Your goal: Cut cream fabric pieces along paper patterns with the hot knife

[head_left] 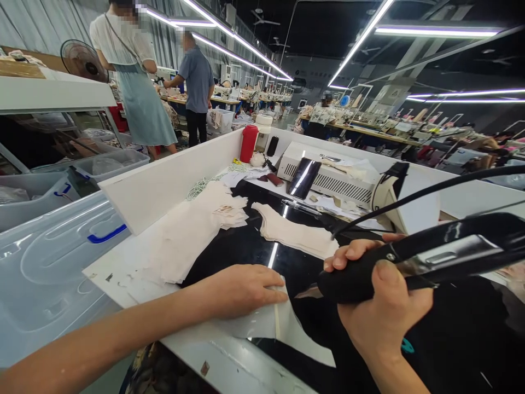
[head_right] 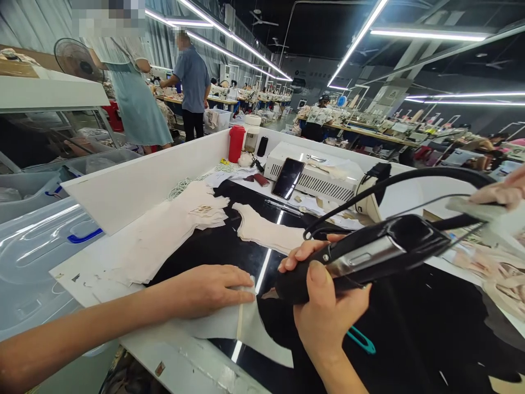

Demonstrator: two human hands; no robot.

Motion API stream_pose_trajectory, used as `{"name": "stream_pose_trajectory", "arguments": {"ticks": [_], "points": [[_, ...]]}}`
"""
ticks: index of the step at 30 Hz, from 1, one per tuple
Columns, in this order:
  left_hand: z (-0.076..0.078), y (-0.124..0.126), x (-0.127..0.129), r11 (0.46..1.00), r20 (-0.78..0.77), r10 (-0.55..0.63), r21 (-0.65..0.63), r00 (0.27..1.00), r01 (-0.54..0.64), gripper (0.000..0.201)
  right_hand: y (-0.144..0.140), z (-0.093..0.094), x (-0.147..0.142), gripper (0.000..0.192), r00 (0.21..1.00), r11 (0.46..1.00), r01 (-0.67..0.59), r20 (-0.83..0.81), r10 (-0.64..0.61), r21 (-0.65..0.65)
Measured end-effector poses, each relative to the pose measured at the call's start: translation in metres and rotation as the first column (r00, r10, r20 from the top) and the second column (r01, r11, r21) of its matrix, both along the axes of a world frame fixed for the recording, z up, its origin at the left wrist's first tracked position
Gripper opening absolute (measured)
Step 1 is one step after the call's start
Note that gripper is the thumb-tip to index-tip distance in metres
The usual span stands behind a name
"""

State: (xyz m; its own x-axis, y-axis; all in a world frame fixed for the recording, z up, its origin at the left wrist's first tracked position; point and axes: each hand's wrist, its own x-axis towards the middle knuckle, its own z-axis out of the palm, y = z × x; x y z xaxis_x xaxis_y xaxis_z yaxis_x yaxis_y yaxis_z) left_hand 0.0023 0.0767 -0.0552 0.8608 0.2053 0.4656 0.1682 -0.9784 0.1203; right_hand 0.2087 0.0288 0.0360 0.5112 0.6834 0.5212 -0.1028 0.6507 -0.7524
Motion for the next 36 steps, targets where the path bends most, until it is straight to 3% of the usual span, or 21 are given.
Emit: {"name": "stream_pose_trajectory", "arguments": {"ticks": [8, 26, 36], "points": [[0.021, -0.013, 0.008, 0.998, -0.021, -0.041, -0.040, 0.999, 0.041, 0.023, -0.004, -0.002, -0.004, 0.036, 0.999, 0.999, -0.040, 0.000, 0.040, 0.019], [0.020, -0.019, -0.004, 0.999, -0.058, -0.027, -0.019, 0.998, 0.025, 0.026, -0.007, -0.022, -0.011, 0.039, 0.995, 0.995, -0.094, 0.033, 0.093, 0.020], [0.019, -0.017, -0.009, 0.998, -0.045, -0.059, 0.035, 0.997, 0.061, 0.027, -0.012, -0.019, -0.012, 0.033, 0.997, 0.997, -0.074, 0.026, 0.073, 0.020]]}}
